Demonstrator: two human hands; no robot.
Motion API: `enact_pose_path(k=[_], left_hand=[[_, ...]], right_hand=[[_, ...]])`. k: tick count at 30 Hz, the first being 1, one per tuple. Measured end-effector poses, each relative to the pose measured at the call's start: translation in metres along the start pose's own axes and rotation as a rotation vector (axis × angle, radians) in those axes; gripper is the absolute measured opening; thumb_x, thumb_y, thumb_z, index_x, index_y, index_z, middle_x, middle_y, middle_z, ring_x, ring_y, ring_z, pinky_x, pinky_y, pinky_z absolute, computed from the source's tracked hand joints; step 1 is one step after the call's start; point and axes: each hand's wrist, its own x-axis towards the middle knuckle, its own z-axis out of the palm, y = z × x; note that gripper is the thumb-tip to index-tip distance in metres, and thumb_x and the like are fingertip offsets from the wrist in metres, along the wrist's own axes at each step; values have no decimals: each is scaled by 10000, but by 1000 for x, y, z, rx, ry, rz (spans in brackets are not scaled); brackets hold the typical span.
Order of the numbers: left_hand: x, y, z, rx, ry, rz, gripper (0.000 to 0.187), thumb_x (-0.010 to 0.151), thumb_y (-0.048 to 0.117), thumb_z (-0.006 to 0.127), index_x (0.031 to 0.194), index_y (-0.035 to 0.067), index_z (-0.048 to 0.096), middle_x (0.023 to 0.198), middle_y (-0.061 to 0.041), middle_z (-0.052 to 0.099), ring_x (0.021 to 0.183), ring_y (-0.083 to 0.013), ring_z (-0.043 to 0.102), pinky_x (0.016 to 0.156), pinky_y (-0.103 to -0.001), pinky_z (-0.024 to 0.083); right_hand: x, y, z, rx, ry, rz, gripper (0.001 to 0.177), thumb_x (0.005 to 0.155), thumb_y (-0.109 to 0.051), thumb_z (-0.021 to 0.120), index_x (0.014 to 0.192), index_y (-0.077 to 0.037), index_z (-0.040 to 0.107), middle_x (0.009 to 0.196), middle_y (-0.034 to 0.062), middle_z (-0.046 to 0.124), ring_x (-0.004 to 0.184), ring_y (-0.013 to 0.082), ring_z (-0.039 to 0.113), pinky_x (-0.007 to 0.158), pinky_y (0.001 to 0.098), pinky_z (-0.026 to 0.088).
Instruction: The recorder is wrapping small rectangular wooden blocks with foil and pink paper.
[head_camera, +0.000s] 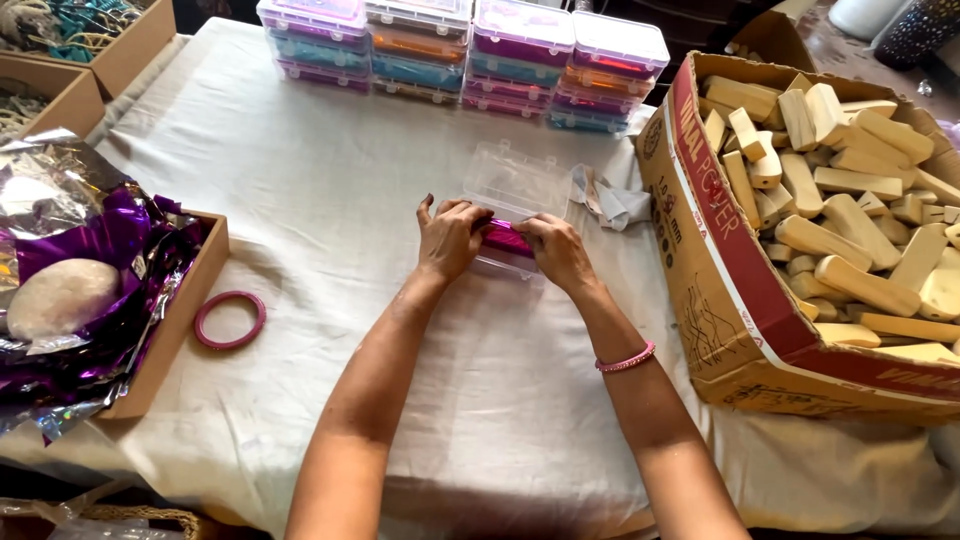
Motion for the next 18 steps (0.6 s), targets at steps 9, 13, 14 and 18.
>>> enact_pose_path(k=[9, 13, 14, 18], left_hand=[[7, 7, -5, -49, 37, -149, 212, 883, 288, 758, 1076, 212, 800, 1080, 12, 749, 1126, -210, 621, 1121, -585, 269], [0, -8, 5, -212, 127, -125, 324, 905, 303, 761, 1195, 158, 756, 1156, -47, 719, 1131, -260, 608, 1026, -434, 416], [-1, -5, 3, -212, 127, -124, 324, 905, 303, 761, 1195, 158, 756, 1156, -47, 719, 1131, -260, 608, 1026, -434, 416], [-4, 7, -6, -78, 147, -77, 241, 909, 243, 720, 1122, 149, 784, 1115, -43, 725, 1119, -261, 617, 1034, -436, 405]], right_hand=[[4, -5, -4, 34, 31, -4, 249, 861, -67, 770, 1109, -78, 764, 1132, 131, 697, 991, 309, 698, 862, 394, 568], [5, -7, -4, 77, 17, 88, 326, 834, -48, 779, 1156, -94, 759, 1101, 119, 705, 983, 305, 697, 860, 403, 560], [5, -4, -1, 77, 18, 88, 326, 834, -48, 779, 1156, -94, 759, 1101, 119, 705, 983, 305, 697, 860, 403, 560], [5, 1, 4, 43, 45, 123, 217, 881, -89, 780, 1096, -107, 766, 1086, 95, 725, 991, 295, 715, 877, 392, 565]])
